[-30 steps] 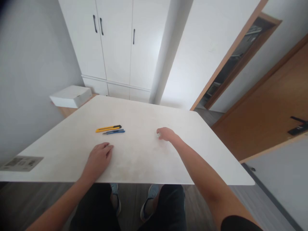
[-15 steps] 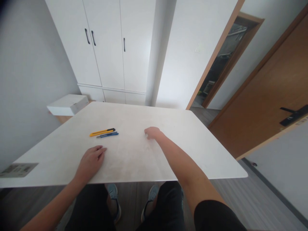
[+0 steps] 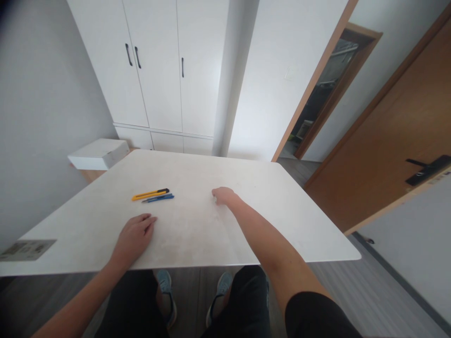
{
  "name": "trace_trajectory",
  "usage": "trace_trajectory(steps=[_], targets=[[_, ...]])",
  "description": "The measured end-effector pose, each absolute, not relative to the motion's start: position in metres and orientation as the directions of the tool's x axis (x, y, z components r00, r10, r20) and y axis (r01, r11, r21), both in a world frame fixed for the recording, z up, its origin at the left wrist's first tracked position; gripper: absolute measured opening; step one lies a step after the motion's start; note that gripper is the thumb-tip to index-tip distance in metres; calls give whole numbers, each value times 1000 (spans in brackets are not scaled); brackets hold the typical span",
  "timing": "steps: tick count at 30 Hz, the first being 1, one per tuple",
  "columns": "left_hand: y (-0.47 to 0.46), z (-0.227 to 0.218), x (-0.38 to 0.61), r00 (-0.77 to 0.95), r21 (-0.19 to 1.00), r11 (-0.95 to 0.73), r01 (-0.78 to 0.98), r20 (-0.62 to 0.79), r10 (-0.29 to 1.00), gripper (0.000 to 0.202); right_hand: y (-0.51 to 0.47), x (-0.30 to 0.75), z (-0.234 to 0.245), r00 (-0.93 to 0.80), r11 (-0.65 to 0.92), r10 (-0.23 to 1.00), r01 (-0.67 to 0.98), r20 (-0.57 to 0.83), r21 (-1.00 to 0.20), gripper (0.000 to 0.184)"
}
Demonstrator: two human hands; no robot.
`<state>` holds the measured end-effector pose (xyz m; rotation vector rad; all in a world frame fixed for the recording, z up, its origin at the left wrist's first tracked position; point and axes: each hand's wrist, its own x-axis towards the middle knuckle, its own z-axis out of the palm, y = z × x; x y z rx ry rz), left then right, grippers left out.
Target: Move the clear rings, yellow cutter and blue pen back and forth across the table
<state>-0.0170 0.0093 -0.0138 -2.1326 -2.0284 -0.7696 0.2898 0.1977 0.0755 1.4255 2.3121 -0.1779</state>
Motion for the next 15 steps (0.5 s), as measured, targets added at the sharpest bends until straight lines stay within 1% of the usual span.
trace_trajectory(steps=[6, 11, 15], targets=[[8, -12, -15, -29, 268, -92, 959, 417, 908, 41, 198, 292, 74, -378, 442, 841, 893, -387, 89, 54], [8, -9, -15, -34, 276, -89, 957, 410, 911, 42, 198, 291, 76, -385, 454, 829, 887, -405, 86, 55], [9, -12, -18, -22, 277, -103, 955, 416, 909, 43, 196, 292, 77, -395, 445, 834, 894, -386, 46, 51]])
